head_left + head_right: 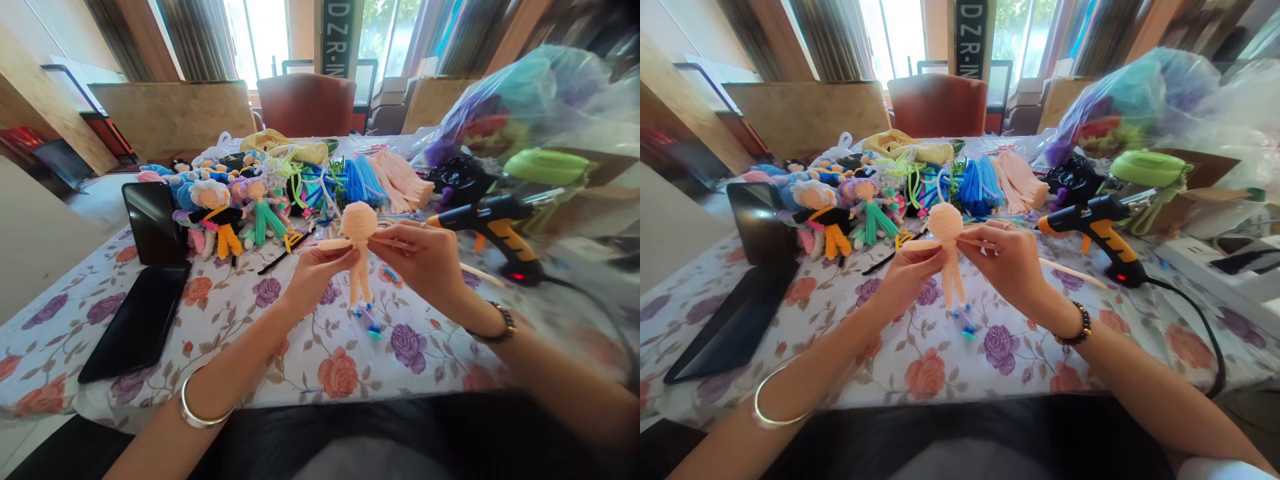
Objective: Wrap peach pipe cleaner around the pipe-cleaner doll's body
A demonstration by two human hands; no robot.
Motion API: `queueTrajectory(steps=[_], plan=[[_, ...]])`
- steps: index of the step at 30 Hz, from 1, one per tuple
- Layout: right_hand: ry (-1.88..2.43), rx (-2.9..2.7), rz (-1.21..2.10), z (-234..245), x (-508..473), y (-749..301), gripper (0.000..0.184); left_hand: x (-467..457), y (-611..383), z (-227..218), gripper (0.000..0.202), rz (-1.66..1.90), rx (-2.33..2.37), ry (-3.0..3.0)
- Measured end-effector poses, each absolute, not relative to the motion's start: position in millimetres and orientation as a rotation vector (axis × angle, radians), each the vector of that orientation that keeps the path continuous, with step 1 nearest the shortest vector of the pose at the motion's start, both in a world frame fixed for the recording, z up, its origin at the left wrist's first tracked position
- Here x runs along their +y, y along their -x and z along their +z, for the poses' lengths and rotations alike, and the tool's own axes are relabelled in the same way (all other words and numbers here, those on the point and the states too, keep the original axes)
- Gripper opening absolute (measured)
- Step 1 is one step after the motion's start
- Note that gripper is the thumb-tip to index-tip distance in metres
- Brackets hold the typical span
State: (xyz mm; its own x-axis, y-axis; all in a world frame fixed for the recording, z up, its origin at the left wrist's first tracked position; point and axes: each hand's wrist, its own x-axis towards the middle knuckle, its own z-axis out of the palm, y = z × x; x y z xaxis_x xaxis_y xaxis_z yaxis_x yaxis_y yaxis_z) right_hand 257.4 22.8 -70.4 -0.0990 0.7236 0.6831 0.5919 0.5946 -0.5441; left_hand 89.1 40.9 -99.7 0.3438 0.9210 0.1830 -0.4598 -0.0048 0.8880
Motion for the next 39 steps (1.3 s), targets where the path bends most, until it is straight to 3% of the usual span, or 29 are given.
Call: queueTrajectory(steps=[7,12,22,39], plan=[[1.073,-1.742,0.522,-61,26,-263,0.01,41,-88,-98,0.021,1.196,0.576,-1.157],[1.164,-1.81,0.617,-53,24,-265,0.022,41,-88,-98,0.022,1.2,0.6,-1.142],[1.116,-1.747,0.91,-56,25,-267,0.027,36,-88,-94,0.022,1.183,0.612,-1.158],[1.071,-1.748,0.898,-64,27,-265,0.026,35,-86,-98,0.017,1.298,0.73,-1.372]])
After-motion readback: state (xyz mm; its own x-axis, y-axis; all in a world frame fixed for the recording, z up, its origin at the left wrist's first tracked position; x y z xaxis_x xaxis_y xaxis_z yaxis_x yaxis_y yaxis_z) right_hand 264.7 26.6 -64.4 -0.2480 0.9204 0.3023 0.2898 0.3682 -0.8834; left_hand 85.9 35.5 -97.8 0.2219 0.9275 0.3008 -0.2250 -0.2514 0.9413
